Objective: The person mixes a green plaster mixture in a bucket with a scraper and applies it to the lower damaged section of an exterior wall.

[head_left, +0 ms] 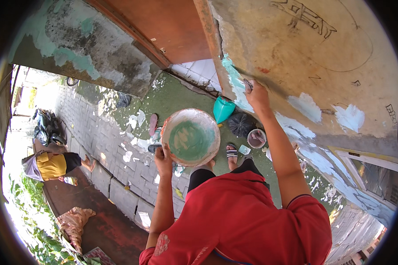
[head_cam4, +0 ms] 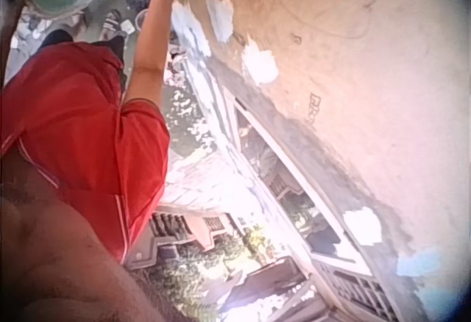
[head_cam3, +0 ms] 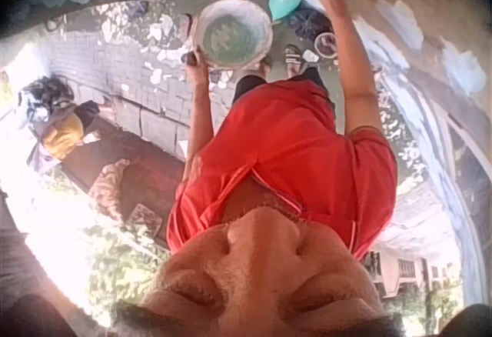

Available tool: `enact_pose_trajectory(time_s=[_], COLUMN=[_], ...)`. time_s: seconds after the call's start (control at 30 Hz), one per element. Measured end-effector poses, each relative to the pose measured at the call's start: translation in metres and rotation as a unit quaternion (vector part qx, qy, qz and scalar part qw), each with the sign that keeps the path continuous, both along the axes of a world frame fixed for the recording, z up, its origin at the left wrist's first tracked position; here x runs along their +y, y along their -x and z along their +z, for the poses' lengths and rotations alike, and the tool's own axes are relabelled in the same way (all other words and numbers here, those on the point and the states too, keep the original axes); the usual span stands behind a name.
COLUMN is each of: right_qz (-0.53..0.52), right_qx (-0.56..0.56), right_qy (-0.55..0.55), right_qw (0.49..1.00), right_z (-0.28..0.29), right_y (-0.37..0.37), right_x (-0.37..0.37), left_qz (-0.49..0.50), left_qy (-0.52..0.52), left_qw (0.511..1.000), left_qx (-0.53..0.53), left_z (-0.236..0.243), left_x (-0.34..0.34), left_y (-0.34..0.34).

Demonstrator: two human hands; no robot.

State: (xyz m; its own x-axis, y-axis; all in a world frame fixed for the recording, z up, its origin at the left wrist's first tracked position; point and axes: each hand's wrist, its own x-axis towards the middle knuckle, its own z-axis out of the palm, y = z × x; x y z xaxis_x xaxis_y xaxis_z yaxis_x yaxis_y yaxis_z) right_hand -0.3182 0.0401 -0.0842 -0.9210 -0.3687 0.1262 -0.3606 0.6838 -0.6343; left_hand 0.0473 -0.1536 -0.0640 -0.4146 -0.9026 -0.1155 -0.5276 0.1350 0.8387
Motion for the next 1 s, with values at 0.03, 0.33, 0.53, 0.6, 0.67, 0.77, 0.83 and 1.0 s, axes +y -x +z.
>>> enact_pose_trajectory(time_s=[0.03,0.33,0.53,0.6,0.67,0.77,0.83,1.0], right_qz=[-0.002,0.226,0.359,0.376,0.381,0.38,0.391,0.33], right_qx=[-0.008,-0.155,-0.039,-0.007,0.007,0.067,0.082,0.064], right_qy=[-0.004,0.042,-0.055,-0.067,-0.095,-0.136,-0.113,0.081], right_qw=[1.0,0.961,0.931,0.924,0.92,0.912,0.91,0.938], right_z=[0.005,0.071,0.036,0.025,0.011,0.008,0.0,0.019], right_y=[-0.004,-0.08,-0.127,-0.134,-0.139,-0.16,-0.174,-0.19], right_x=[0.001,0.017,-0.018,-0.033,-0.045,-0.055,-0.056,-0.034], left_qz=[0.0,0.015,-0.004,-0.018,-0.017,-0.036,-0.006,0.032], left_qy=[0.008,0.008,-0.004,-0.002,-0.019,-0.044,-0.052,-0.075], left_qw=[1.0,0.999,0.999,0.998,0.999,0.996,0.998,0.996], left_qx=[0.002,-0.036,0.037,0.058,0.043,0.07,0.036,0.048], left_z=[-0.002,0.005,0.015,0.02,0.017,0.007,-0.004,-0.018], left_x=[-0.003,-0.012,-0.005,-0.003,-0.005,-0.009,-0.011,-0.009], left_y=[-0.002,0.015,0.034,0.041,0.04,0.034,0.027,0.005])
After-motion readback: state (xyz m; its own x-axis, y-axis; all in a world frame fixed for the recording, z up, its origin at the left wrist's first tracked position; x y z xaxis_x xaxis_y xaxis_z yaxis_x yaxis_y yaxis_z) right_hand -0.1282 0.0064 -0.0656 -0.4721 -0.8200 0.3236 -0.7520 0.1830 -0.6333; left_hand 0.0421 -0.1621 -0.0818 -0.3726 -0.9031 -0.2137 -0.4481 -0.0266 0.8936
